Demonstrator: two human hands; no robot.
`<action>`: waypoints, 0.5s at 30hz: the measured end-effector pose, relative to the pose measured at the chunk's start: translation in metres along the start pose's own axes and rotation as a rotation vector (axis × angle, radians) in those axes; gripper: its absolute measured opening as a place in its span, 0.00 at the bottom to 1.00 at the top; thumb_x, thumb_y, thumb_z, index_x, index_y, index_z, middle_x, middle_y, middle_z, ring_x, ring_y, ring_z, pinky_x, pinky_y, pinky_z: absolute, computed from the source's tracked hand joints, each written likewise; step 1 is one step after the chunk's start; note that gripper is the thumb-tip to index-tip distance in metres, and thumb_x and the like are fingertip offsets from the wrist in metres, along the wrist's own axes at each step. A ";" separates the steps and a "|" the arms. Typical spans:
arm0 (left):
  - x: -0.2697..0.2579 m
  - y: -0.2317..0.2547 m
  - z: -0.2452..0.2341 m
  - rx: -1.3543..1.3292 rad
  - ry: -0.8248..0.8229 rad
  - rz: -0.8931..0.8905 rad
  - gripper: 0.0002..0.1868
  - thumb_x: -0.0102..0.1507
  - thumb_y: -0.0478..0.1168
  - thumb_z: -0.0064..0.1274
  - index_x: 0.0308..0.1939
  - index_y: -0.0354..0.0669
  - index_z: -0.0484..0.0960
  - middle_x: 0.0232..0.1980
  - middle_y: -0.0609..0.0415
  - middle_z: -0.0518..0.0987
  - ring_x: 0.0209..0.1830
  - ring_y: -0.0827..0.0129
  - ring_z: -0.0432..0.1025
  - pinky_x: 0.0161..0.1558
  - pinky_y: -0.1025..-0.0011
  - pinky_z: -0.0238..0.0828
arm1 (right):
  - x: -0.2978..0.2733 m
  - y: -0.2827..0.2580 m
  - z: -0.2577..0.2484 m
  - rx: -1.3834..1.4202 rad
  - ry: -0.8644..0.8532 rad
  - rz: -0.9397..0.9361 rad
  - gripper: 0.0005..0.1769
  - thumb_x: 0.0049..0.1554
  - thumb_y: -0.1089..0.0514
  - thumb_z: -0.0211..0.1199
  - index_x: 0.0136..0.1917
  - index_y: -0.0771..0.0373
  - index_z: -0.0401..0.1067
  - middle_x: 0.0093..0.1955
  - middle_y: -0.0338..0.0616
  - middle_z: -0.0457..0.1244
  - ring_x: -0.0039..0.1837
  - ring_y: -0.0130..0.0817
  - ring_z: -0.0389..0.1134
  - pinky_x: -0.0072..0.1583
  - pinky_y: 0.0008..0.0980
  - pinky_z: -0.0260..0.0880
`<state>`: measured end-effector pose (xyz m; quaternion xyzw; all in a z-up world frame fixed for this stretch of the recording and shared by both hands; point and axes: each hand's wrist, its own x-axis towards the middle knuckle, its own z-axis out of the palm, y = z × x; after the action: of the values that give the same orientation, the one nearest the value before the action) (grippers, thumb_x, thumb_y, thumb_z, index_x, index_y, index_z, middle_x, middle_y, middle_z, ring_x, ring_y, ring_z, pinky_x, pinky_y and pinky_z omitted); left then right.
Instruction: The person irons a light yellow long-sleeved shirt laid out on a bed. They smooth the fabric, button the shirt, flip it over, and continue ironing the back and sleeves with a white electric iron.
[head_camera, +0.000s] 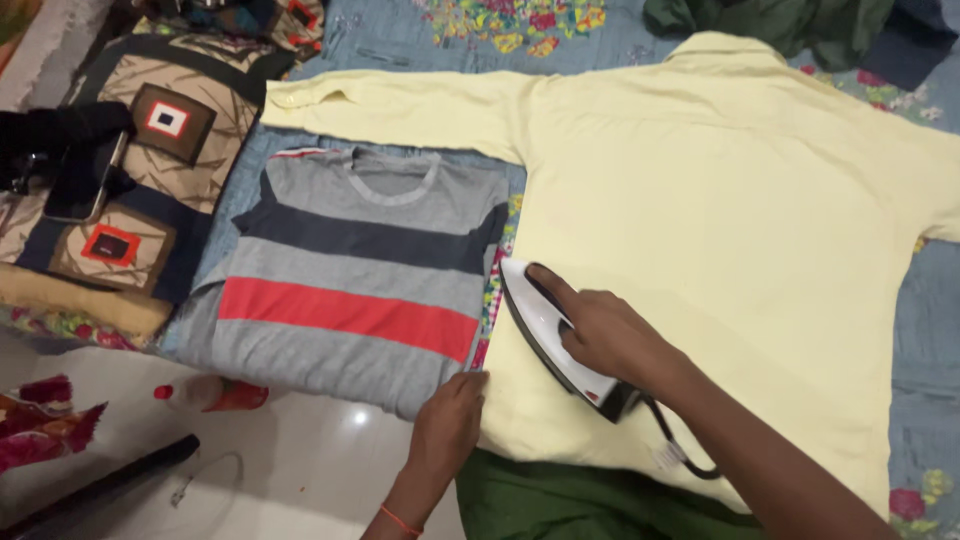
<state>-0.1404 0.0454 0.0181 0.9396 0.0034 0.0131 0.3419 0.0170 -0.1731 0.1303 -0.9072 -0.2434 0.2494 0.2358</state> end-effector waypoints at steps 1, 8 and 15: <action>-0.004 0.000 -0.003 -0.047 0.022 0.025 0.18 0.60 0.31 0.54 0.54 0.39 0.80 0.52 0.43 0.81 0.47 0.46 0.77 0.47 0.58 0.75 | -0.011 -0.002 0.003 0.009 -0.013 -0.016 0.49 0.50 0.64 0.55 0.82 0.44 0.45 0.39 0.60 0.67 0.46 0.60 0.70 0.52 0.54 0.68; 0.001 0.002 -0.020 -0.136 0.203 -0.036 0.18 0.62 0.32 0.55 0.56 0.38 0.79 0.45 0.44 0.81 0.42 0.53 0.79 0.42 0.61 0.77 | -0.066 -0.024 0.032 0.060 -0.031 -0.072 0.52 0.50 0.65 0.56 0.84 0.39 0.48 0.44 0.58 0.67 0.46 0.60 0.69 0.50 0.54 0.69; 0.033 0.018 -0.047 -0.315 0.388 -0.093 0.18 0.63 0.31 0.50 0.57 0.38 0.80 0.46 0.48 0.81 0.37 0.64 0.78 0.35 0.69 0.77 | -0.042 -0.034 0.043 0.003 -0.036 -0.109 0.49 0.52 0.64 0.56 0.82 0.41 0.45 0.44 0.59 0.67 0.46 0.61 0.69 0.51 0.55 0.68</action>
<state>-0.1090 0.0628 0.0663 0.8535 0.1103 0.1779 0.4772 -0.0504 -0.1565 0.1301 -0.8875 -0.2963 0.2531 0.2461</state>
